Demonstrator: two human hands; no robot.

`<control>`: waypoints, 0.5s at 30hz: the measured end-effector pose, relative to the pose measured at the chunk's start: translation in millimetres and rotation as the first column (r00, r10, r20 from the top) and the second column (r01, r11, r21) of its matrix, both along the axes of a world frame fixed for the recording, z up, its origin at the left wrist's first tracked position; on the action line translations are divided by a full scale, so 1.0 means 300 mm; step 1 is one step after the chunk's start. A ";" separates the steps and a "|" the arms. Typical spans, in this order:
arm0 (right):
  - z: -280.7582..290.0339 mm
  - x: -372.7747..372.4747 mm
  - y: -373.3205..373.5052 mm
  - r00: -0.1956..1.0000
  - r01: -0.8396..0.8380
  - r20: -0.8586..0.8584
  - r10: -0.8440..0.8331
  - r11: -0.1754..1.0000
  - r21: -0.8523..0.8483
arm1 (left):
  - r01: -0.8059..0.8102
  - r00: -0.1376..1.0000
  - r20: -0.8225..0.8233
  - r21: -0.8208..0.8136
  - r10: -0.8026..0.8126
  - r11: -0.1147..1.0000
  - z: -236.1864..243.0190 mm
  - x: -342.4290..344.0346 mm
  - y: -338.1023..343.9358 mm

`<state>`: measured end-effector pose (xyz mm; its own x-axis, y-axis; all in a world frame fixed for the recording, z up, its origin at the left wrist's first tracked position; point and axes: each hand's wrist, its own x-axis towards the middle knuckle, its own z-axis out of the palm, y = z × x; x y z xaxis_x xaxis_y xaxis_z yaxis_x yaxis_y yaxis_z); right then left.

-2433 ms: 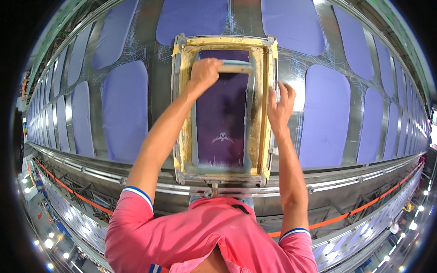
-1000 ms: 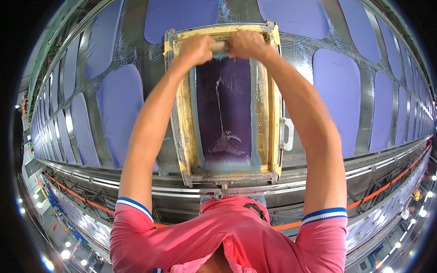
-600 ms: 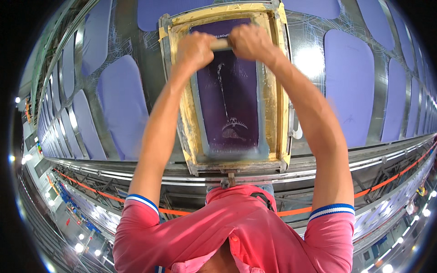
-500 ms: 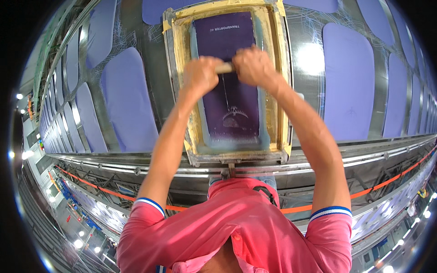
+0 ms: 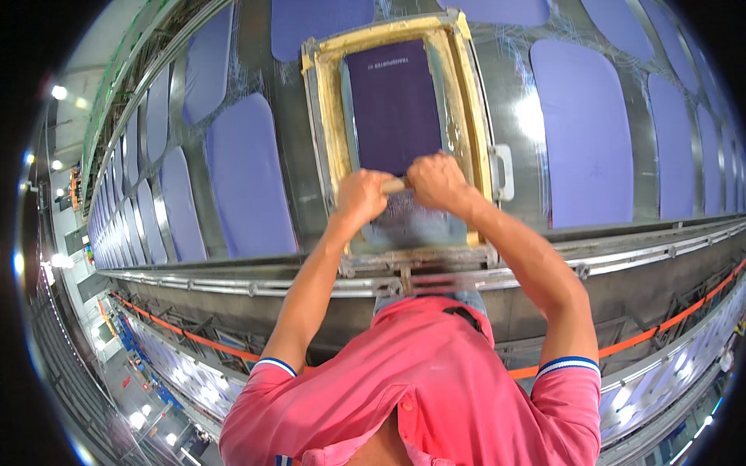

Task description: The person repeatedly uses a squeegee to pull a viscous substance across a screen-printing frame placed over a purple surface. The person moves the frame along a rail and repeats the squeegee strokes multiple times.

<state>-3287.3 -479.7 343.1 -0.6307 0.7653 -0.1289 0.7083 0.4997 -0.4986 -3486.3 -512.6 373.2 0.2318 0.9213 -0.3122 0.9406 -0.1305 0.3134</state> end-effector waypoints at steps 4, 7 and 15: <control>0.024 -0.046 0.517 0.992 0.002 0.127 -0.011 0.997 0.073 | 0.059 0.994 -0.102 0.123 -0.046 0.991 -0.021 -0.043 0.513; 0.033 -0.052 0.839 0.988 0.012 0.153 -0.030 0.994 0.112 | 0.090 0.992 -0.101 0.161 -0.074 0.983 -0.014 -0.049 0.854; -0.023 -0.079 1.121 0.996 0.044 0.075 -0.055 0.989 0.138 | 0.122 0.982 -0.167 0.209 -0.088 0.970 -0.057 -0.079 1.142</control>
